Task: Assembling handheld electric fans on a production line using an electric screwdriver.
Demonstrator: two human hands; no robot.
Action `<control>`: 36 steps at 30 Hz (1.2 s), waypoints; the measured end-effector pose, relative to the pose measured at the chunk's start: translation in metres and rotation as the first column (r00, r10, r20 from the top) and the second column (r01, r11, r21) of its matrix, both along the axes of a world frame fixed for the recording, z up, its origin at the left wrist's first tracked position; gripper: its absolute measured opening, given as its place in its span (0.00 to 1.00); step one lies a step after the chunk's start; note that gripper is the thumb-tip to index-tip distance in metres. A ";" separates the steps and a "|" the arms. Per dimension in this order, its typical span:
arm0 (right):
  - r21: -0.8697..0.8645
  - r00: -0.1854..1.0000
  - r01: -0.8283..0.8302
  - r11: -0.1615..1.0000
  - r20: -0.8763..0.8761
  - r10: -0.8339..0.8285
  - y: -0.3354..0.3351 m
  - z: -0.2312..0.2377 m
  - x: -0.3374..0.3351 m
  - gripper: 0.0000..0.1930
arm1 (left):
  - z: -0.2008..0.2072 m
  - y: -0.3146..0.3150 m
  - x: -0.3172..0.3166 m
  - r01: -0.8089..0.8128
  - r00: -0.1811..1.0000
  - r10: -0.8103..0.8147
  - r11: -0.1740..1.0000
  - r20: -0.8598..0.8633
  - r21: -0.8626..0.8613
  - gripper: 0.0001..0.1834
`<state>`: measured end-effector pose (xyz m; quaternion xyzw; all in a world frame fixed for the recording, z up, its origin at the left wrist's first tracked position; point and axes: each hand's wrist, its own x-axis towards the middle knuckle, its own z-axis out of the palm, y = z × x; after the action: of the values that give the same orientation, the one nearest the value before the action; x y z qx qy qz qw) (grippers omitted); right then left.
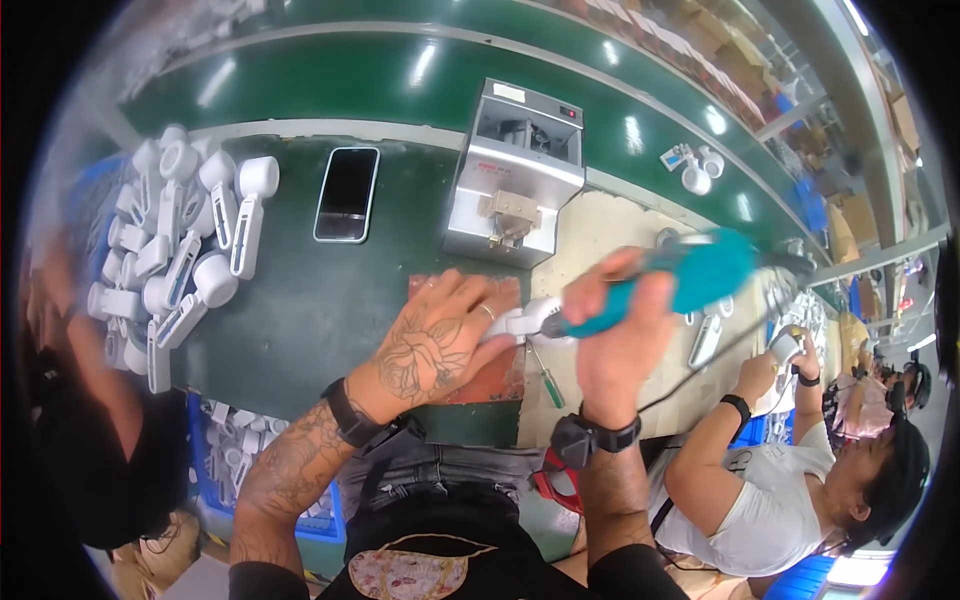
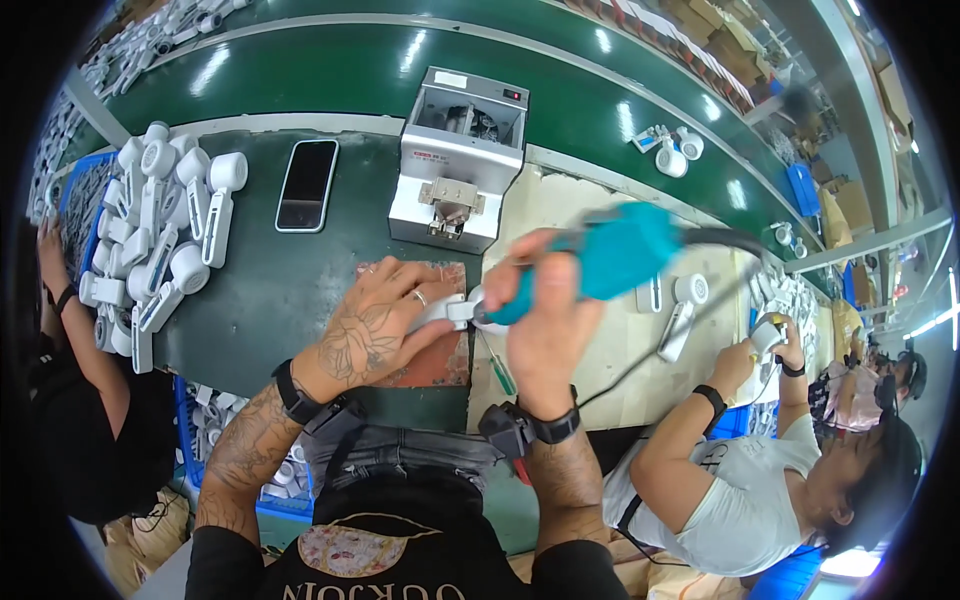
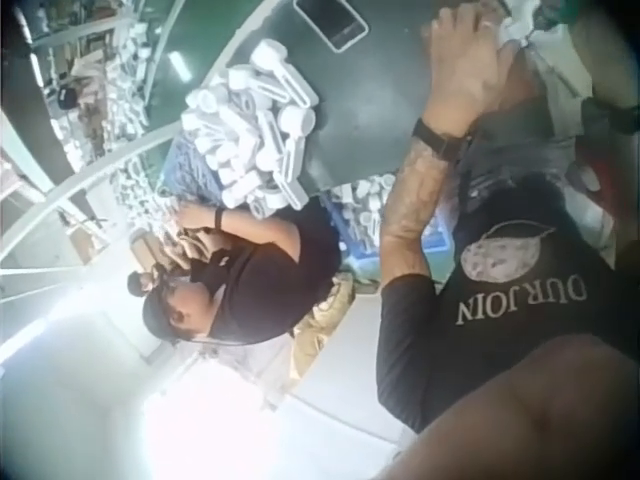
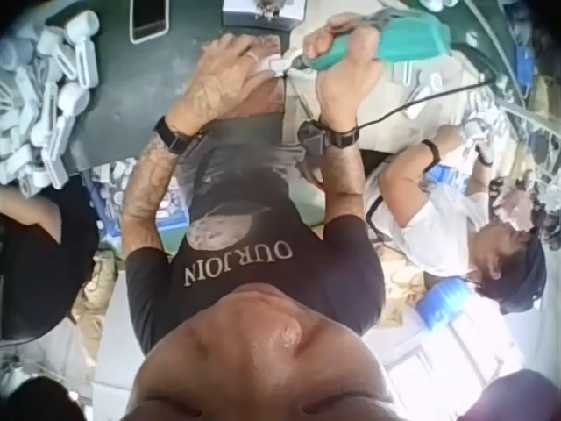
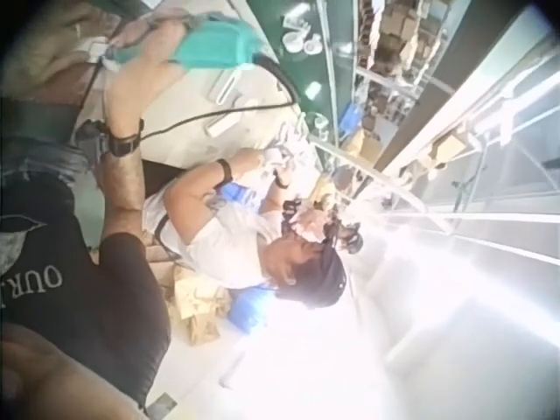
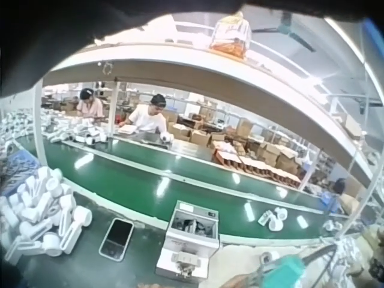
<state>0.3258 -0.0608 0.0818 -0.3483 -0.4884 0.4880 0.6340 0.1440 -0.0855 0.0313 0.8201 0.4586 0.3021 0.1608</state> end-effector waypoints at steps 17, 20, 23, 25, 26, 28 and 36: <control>0.295 0.829 0.512 0.807 0.076 -0.554 0.063 -0.055 0.063 0.18 | -0.011 -0.015 0.026 -0.033 0.996 0.015 0.979 0.091 0.201 0.17; 0.311 0.870 0.452 0.836 0.055 -0.490 0.049 -0.055 0.055 0.21 | -0.010 -0.022 0.023 -0.035 0.993 0.019 0.990 0.116 0.139 0.18; 0.294 0.908 0.369 0.882 0.087 -0.409 0.045 -0.056 0.052 0.23 | -0.006 -0.025 0.017 -0.049 0.968 0.060 0.997 0.245 -0.053 0.18; 0.293 0.915 0.340 0.894 0.117 -0.387 0.042 -0.057 0.050 0.25 | -0.008 -0.025 0.008 -0.063 0.866 0.149 0.979 0.477 -0.193 0.17; 0.275 0.926 0.327 0.904 0.095 -0.364 0.044 -0.060 0.051 0.27 | -0.006 -0.021 0.004 -0.101 0.847 0.129 0.992 0.515 -0.082 0.17; 0.273 0.934 0.310 0.911 0.091 -0.345 0.042 -0.062 0.056 0.28 | 0.001 -0.029 -0.005 -0.012 0.647 0.313 0.916 0.695 -0.401 0.16; 0.245 0.935 0.295 0.923 0.125 -0.332 0.037 -0.054 0.048 0.32 | 0.006 -0.050 -0.098 -0.140 0.158 0.715 0.699 0.681 -0.702 0.29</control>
<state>0.3741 -0.0234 0.0275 -0.3879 -0.5284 0.2918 0.6966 0.0462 -0.1357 0.0371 0.2390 0.5562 0.6234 0.4949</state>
